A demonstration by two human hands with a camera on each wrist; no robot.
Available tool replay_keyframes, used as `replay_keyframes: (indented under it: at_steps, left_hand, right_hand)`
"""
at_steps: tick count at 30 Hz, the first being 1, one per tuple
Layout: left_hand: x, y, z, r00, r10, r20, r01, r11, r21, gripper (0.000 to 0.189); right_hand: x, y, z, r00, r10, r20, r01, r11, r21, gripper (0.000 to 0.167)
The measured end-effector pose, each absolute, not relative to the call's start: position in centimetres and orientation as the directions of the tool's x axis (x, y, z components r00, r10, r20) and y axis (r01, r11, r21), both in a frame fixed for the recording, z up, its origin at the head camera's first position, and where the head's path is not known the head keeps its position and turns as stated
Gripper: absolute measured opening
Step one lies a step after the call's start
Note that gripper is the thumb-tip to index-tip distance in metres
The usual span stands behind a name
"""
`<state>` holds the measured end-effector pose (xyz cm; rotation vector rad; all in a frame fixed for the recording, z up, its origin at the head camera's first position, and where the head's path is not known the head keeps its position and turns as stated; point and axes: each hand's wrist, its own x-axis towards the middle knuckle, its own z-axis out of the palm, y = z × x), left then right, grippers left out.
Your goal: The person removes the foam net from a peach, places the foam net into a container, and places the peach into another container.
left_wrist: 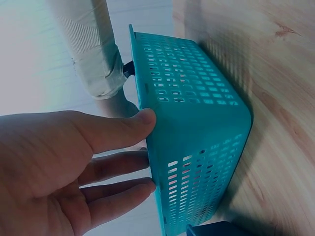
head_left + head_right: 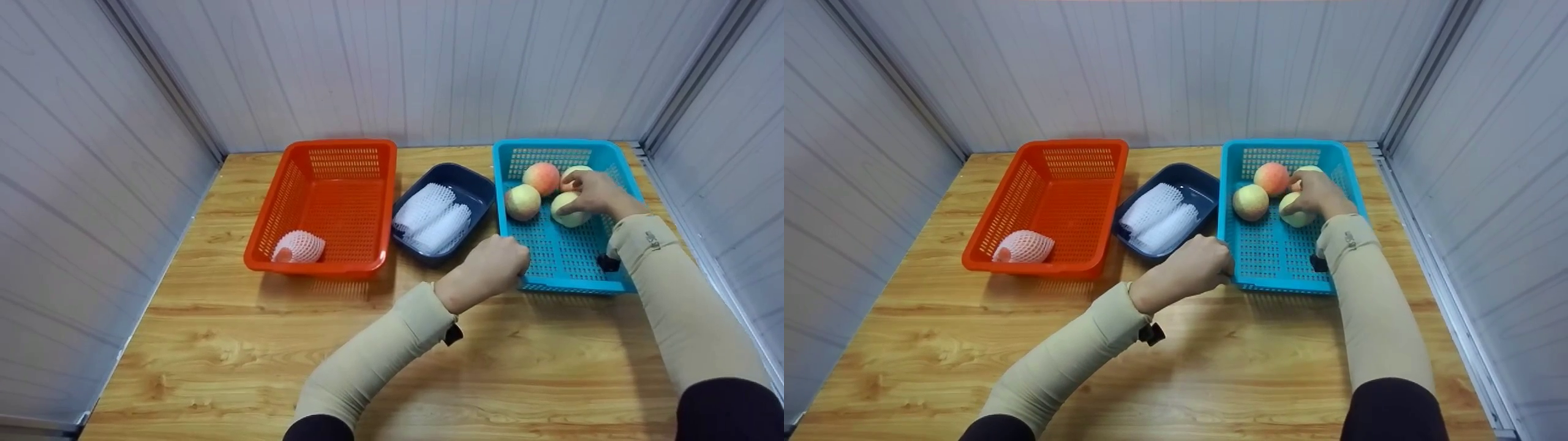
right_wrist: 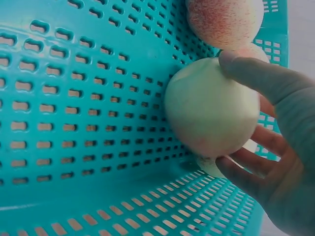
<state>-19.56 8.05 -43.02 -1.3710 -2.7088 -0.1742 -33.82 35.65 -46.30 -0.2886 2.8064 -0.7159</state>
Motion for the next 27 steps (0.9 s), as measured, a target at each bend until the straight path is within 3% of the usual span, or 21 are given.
replay_keyframes:
  at_steps: [10,15,22,27]
  left_hand:
    - [-19.6,7.9,-43.2,-0.604,0.781,0.156,0.795,0.603,0.060,0.022]
    - [-19.7,7.7,-43.6,-0.602,0.780,0.169,0.798,0.594,0.098,0.018]
    - [-19.7,7.3,-44.1,-0.587,0.784,0.203,0.810,0.571,0.134,0.015]
    - [-19.6,7.1,-44.6,-0.579,0.779,0.240,0.815,0.561,0.146,0.013]
  right_hand:
    - [-32.8,34.4,-43.2,-0.954,-0.290,-0.083,-0.226,0.871,-0.436,0.053]
    - [-30.7,32.9,-41.4,-0.936,-0.348,0.052,-0.337,0.844,-0.418,0.042]
    - [-27.0,30.5,-39.7,-0.856,-0.460,0.237,-0.517,0.781,-0.350,0.026]
    - [-24.2,29.1,-39.2,-0.775,-0.540,0.328,-0.626,0.724,-0.290,0.025]
